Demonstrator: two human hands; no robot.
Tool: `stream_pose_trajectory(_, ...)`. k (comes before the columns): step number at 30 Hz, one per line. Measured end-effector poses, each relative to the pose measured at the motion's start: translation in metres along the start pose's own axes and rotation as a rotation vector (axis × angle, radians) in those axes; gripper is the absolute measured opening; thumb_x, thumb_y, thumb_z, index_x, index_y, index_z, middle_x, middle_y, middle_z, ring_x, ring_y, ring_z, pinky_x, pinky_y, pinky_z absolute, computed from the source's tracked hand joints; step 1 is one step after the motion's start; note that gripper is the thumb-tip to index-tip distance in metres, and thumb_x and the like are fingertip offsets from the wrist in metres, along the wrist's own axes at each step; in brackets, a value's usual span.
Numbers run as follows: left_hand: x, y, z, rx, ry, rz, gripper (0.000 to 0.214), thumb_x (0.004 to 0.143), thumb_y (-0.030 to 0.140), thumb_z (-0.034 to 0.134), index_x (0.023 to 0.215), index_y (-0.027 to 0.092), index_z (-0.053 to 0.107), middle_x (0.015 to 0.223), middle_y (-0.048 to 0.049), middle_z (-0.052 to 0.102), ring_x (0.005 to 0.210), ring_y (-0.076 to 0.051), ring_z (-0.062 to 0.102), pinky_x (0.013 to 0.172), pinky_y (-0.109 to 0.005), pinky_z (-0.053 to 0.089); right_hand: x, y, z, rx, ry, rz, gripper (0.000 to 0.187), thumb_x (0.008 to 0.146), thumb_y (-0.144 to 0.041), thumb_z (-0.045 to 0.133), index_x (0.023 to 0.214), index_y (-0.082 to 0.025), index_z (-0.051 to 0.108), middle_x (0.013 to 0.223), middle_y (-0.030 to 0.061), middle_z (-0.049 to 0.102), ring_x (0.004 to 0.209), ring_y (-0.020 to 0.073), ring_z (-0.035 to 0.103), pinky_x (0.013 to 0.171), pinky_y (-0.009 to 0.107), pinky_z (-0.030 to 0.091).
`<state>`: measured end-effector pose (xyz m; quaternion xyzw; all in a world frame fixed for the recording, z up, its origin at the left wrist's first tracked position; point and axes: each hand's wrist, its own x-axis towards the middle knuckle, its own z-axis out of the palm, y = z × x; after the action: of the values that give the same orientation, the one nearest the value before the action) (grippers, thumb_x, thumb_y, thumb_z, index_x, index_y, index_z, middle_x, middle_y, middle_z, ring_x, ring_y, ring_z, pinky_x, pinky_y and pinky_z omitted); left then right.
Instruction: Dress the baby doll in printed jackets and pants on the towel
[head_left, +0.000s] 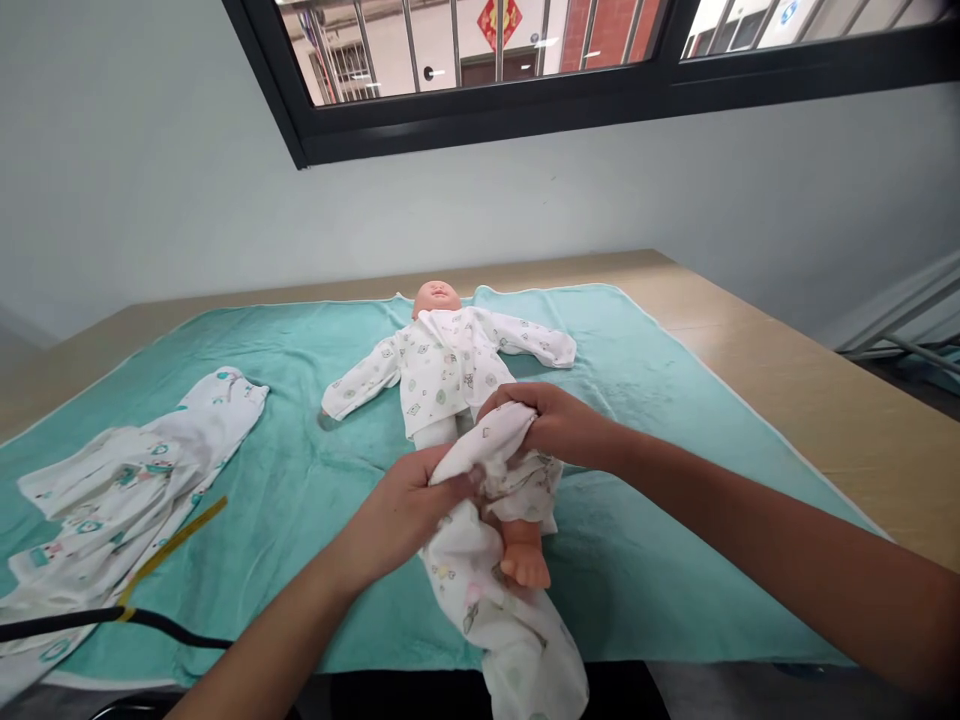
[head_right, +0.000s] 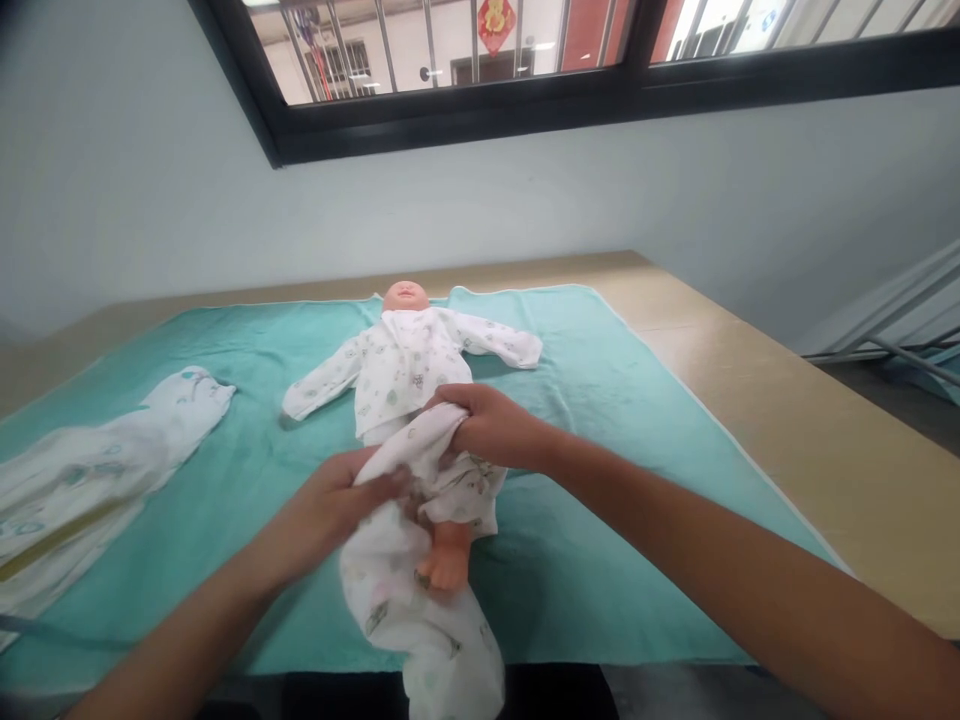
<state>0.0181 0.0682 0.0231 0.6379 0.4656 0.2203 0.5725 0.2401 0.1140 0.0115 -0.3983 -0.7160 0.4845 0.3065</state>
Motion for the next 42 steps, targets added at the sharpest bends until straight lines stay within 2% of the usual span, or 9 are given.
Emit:
stream_pose_trajectory(6, 0.013, 0.002, 0.009, 0.017, 0.293, 0.157, 0.045, 0.091, 0.058, 0.049, 0.102, 0.018, 0.067, 0.092, -0.0043, 0.07, 0.085, -0.023, 0.062, 0.078, -0.031, 0.049, 0.004, -0.029, 0.002, 0.057, -0.3, 0.045, 0.033, 0.076, -0.03, 0.07, 0.107, -0.022, 0.063, 0.1, 0.0014, 0.065, 0.09, 0.0203, 0.06, 0.07, 0.028, 0.048)
stream_pose_trajectory(11, 0.015, -0.003, 0.005, 0.078, 0.35, 0.17, 0.046, 0.09, 0.061, 0.048, 0.096, 0.019, 0.066, 0.087, -0.0027, 0.067, 0.083, -0.021, 0.059, 0.073, -0.028, 0.048, 0.008, -0.03, 0.02, -0.04, -0.148, -0.003, 0.019, 0.076, -0.033, 0.071, 0.091, -0.021, 0.069, 0.087, -0.0001, 0.068, 0.084, 0.0199, 0.061, 0.07, 0.029, 0.045)
stream_pose_trajectory(15, 0.004, -0.01, -0.01, 0.138, 0.18, 0.111, 0.042, 0.086, 0.061, 0.055, 0.092, 0.02, 0.061, 0.077, 0.0007, 0.059, 0.064, -0.014, 0.049, 0.056, -0.023, 0.039, 0.007, -0.014, 0.017, -0.031, -0.004, 0.022, 0.011, 0.077, -0.029, 0.066, 0.075, -0.018, 0.063, 0.07, -0.0025, 0.059, 0.069, 0.0151, 0.054, 0.06, 0.026, 0.038)
stream_pose_trajectory(17, 0.0, -0.01, -0.013, 0.136, 0.183, 0.075, 0.041, 0.084, 0.06, 0.059, 0.084, 0.019, 0.058, 0.071, 0.0023, 0.055, 0.059, -0.012, 0.045, 0.052, -0.021, 0.036, 0.005, -0.012, 0.015, 0.013, -0.031, 0.037, 0.012, 0.078, -0.03, 0.066, 0.078, -0.018, 0.064, 0.074, -0.0016, 0.061, 0.073, 0.0158, 0.056, 0.062, 0.026, 0.04)
stream_pose_trajectory(21, 0.003, -0.004, -0.008, 0.104, 0.393, 0.11, 0.044, 0.085, 0.06, 0.057, 0.071, 0.019, 0.05, 0.063, 0.0038, 0.05, 0.059, -0.011, 0.044, 0.053, -0.021, 0.036, 0.005, -0.024, 0.018, 0.116, -0.258, 0.039, 0.034, 0.072, -0.033, 0.077, 0.102, -0.021, 0.068, 0.097, 0.0007, 0.069, 0.092, 0.0211, 0.062, 0.073, 0.028, 0.047)
stream_pose_trajectory(24, 0.009, 0.0, -0.002, 0.095, 0.444, 0.188, 0.043, 0.086, 0.059, 0.057, 0.073, 0.018, 0.052, 0.069, 0.0026, 0.055, 0.066, -0.012, 0.049, 0.059, -0.021, 0.04, 0.008, -0.032, 0.025, 0.142, -0.244, 0.042, 0.04, 0.068, -0.035, 0.081, 0.104, -0.022, 0.067, 0.098, 0.0003, 0.07, 0.094, 0.0222, 0.062, 0.075, 0.029, 0.048)
stream_pose_trajectory(29, 0.008, -0.005, -0.008, -0.006, 0.406, 0.117, 0.042, 0.085, 0.059, 0.058, 0.076, 0.019, 0.054, 0.061, 0.005, 0.049, 0.056, -0.01, 0.042, 0.05, -0.02, 0.036, 0.012, -0.025, 0.024, 0.268, -0.212, 0.173, 0.026, 0.072, -0.037, 0.078, 0.088, -0.018, 0.07, 0.088, 0.0024, 0.069, 0.084, 0.021, 0.063, 0.07, 0.03, 0.048)
stream_pose_trajectory(35, -0.005, -0.013, -0.023, -0.176, 0.037, -0.06, 0.038, 0.079, 0.05, 0.072, 0.076, 0.012, 0.067, 0.071, -0.0034, 0.066, 0.066, -0.016, 0.058, 0.062, -0.024, 0.045, 0.015, -0.011, 0.026, 0.579, -0.173, 0.205, 0.021, 0.072, -0.027, 0.075, 0.088, -0.017, 0.068, 0.086, 0.0024, 0.067, 0.08, 0.0185, 0.064, 0.069, 0.028, 0.051)
stream_pose_trajectory(42, 0.0, -0.016, -0.01, -0.667, 0.143, -0.043, 0.045, 0.086, 0.049, 0.064, 0.11, 0.011, 0.07, 0.079, -0.0097, 0.072, 0.065, -0.018, 0.064, 0.057, -0.024, 0.047, 0.022, -0.02, 0.017, 0.23, -0.422, 0.135, 0.045, 0.07, -0.037, 0.082, 0.11, -0.021, 0.069, 0.107, 0.0041, 0.07, 0.1, 0.0232, 0.064, 0.082, 0.03, 0.051)
